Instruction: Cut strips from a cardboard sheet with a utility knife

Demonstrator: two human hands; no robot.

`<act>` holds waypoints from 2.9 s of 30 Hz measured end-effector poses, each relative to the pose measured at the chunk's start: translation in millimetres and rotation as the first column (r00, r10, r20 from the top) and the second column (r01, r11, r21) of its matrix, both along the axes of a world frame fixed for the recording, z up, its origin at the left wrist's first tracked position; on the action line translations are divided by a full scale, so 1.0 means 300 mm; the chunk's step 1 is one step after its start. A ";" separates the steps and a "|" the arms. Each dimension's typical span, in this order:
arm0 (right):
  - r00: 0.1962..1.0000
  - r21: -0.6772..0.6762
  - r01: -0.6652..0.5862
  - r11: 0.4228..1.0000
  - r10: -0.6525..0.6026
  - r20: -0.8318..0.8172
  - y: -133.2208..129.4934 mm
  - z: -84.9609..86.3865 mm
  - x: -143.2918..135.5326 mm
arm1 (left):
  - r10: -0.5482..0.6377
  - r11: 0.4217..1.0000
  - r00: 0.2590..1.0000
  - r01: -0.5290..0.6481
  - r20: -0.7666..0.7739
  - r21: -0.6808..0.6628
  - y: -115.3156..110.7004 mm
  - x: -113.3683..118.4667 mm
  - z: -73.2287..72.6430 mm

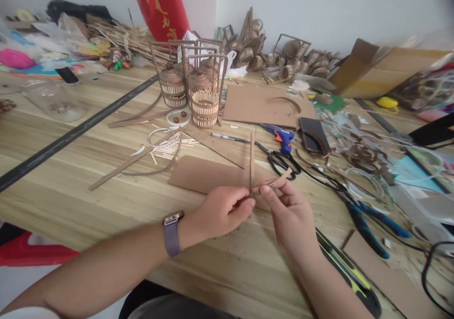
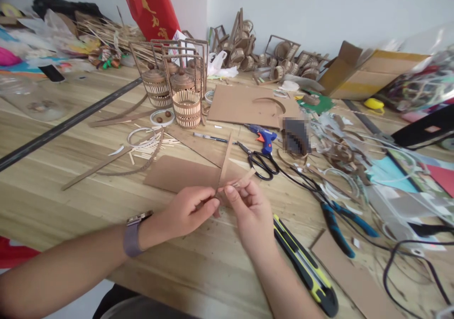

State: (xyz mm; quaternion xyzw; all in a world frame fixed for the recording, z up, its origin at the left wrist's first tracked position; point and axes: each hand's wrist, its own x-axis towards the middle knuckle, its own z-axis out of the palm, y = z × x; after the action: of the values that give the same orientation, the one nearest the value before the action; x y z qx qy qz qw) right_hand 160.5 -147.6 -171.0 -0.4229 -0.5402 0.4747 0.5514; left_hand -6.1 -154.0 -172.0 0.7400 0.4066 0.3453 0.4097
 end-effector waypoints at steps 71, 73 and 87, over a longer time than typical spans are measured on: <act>0.714 0.638 -0.053 0.768 -0.418 0.562 -0.028 -0.028 0.014 | -0.028 0.948 0.954 0.120 0.298 -0.296 0.005 0.011 -0.002; 0.741 0.572 0.017 0.820 -0.395 0.543 -0.036 -0.026 0.009 | -0.051 0.959 0.965 0.119 0.256 -0.258 0.002 0.008 0.006; 0.869 0.382 0.175 0.907 -0.325 0.374 -0.047 -0.007 -0.006 | -0.086 0.965 0.977 0.130 0.195 -0.226 0.009 -0.007 0.015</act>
State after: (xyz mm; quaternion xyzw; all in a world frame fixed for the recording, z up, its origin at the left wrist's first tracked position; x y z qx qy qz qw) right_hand 158.8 -161.6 -173.0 -0.4837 -0.6606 0.1943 0.5403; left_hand -8.3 -151.2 -167.5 0.6717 0.3646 0.3379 0.5493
